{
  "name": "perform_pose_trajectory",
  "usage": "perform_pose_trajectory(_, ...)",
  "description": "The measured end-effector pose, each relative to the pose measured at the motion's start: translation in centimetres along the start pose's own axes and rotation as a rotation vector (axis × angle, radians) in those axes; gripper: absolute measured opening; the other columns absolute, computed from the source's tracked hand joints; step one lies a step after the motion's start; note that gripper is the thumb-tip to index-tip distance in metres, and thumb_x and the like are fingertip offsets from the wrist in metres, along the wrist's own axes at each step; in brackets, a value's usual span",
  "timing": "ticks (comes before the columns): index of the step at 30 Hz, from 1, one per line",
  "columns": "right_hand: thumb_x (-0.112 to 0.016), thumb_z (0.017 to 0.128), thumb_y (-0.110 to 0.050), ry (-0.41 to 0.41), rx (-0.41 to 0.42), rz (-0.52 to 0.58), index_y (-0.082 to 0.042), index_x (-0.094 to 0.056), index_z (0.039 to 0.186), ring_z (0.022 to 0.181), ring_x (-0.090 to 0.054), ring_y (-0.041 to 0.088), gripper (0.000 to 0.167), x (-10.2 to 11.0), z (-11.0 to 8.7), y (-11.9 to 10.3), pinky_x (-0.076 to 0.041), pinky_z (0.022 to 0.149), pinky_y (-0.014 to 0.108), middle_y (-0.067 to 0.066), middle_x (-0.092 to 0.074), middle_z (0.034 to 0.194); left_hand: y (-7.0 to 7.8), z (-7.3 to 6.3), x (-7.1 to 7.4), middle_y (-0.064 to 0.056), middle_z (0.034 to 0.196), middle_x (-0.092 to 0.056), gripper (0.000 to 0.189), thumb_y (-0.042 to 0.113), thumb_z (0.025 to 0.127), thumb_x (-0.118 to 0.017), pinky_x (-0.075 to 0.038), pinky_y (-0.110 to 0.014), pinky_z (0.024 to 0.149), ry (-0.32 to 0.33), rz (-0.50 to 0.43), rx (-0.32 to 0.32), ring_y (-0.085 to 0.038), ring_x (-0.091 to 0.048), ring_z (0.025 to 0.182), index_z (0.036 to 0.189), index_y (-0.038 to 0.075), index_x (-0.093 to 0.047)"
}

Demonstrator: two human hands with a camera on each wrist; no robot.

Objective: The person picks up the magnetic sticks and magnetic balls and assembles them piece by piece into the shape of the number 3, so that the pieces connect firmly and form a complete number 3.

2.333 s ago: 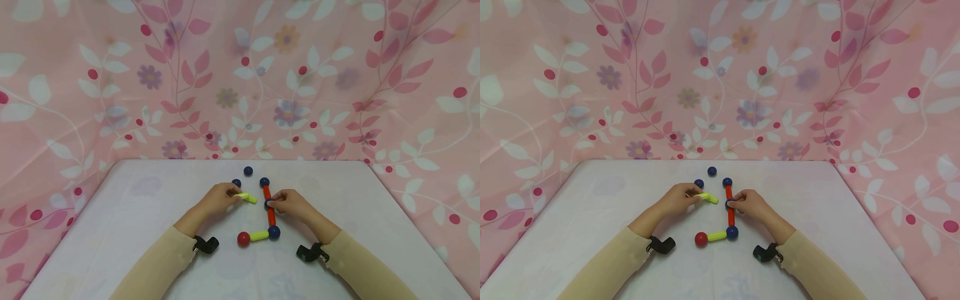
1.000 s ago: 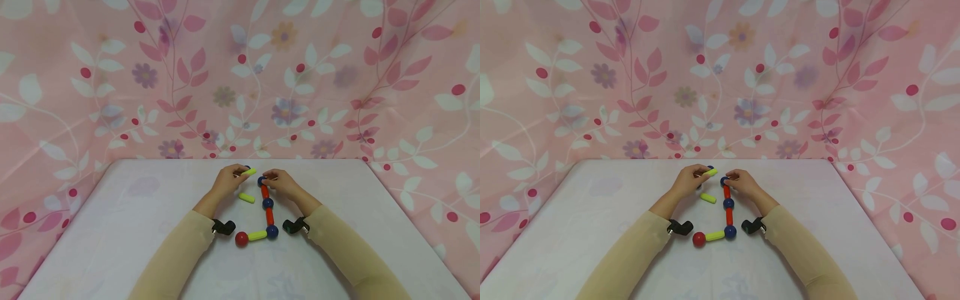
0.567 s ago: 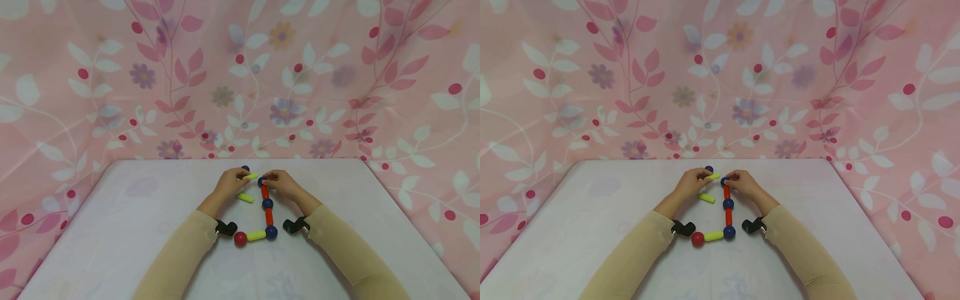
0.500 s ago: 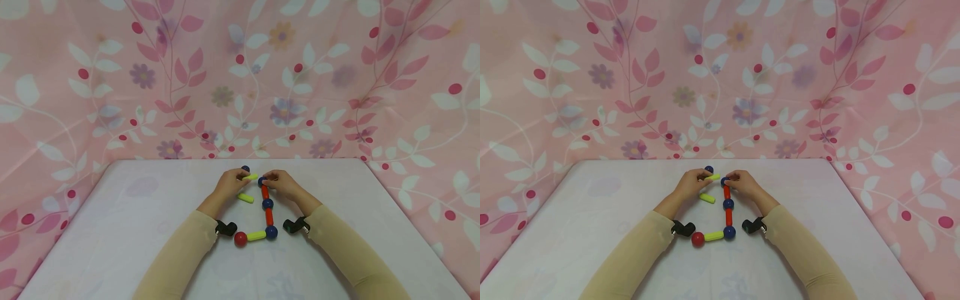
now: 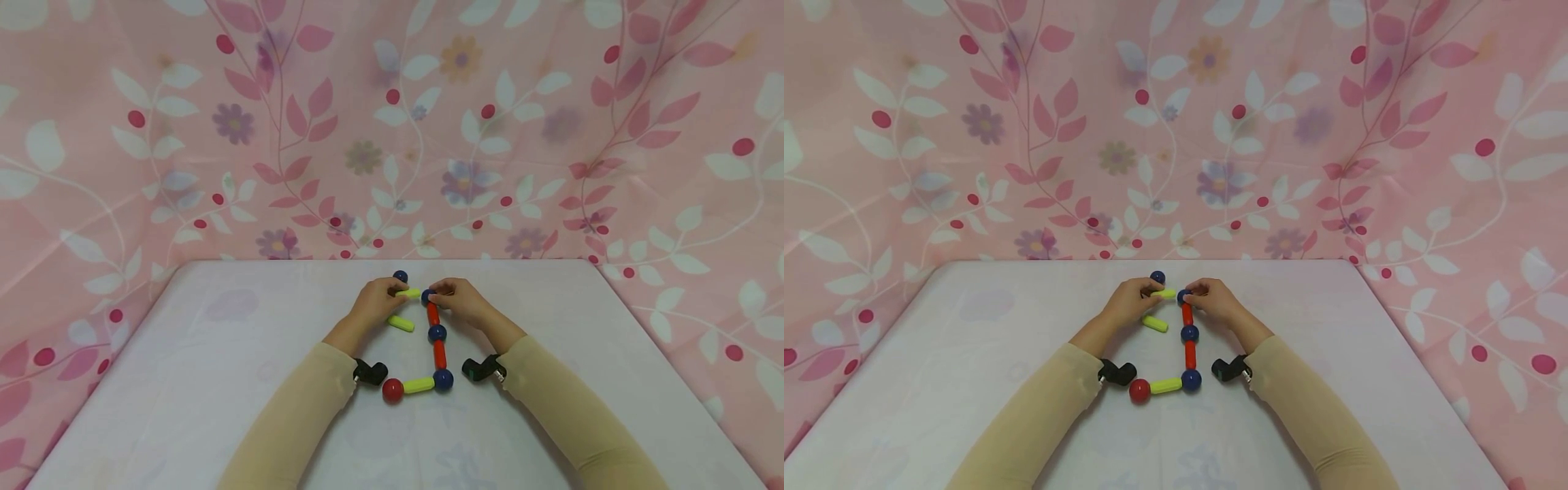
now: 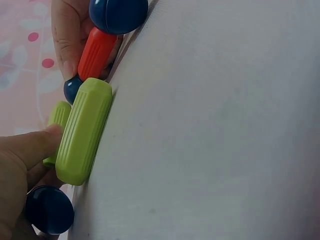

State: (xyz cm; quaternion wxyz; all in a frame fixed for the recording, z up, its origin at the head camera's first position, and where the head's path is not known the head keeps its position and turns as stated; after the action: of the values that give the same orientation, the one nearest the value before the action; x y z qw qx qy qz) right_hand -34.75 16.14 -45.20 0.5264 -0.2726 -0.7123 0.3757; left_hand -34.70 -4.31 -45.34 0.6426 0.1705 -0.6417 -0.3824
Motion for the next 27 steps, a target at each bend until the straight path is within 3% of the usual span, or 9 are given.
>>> perform_pose_trajectory(19,-0.068,0.097,-0.024,-0.006,0.009,0.002,-0.006,-0.065,0.127,0.100,-0.055,0.026,0.035,0.05,-0.13,-0.28,-0.049,0.081,0.033,0.011,-0.064,0.114,0.56,-0.04,-0.03,-0.001,0.105,-0.071,0.021,0.021,0.093,-0.073,-0.048,-0.039,0.092,-0.017,0.074,0.013,-0.018,-0.062,0.094,0.113,0.016,-0.075)
perform_pose_trajectory(27,-0.069,0.096,-0.024,-0.002,0.001,0.005,-0.007,-0.065,0.127,0.102,-0.055,0.026,0.035,0.05,-0.20,-0.21,-0.049,0.082,0.033,0.010,-0.065,0.114,0.59,-0.12,-0.06,0.000,0.104,-0.072,0.020,0.023,0.093,-0.074,-0.041,-0.047,0.098,-0.009,0.111,0.005,-0.018,-0.064,0.096,0.112,0.016,-0.075)
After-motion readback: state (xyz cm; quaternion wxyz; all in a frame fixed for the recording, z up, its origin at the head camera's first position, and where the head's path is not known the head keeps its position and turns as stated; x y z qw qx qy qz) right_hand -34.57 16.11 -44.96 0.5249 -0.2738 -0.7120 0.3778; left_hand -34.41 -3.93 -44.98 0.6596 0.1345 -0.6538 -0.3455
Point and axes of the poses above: each hand's wrist, its own z-axis towards the middle knuckle, its own x-axis out of the back of the hand, y = z × x, the point moved 4 cm from there along z, towards the middle knuckle
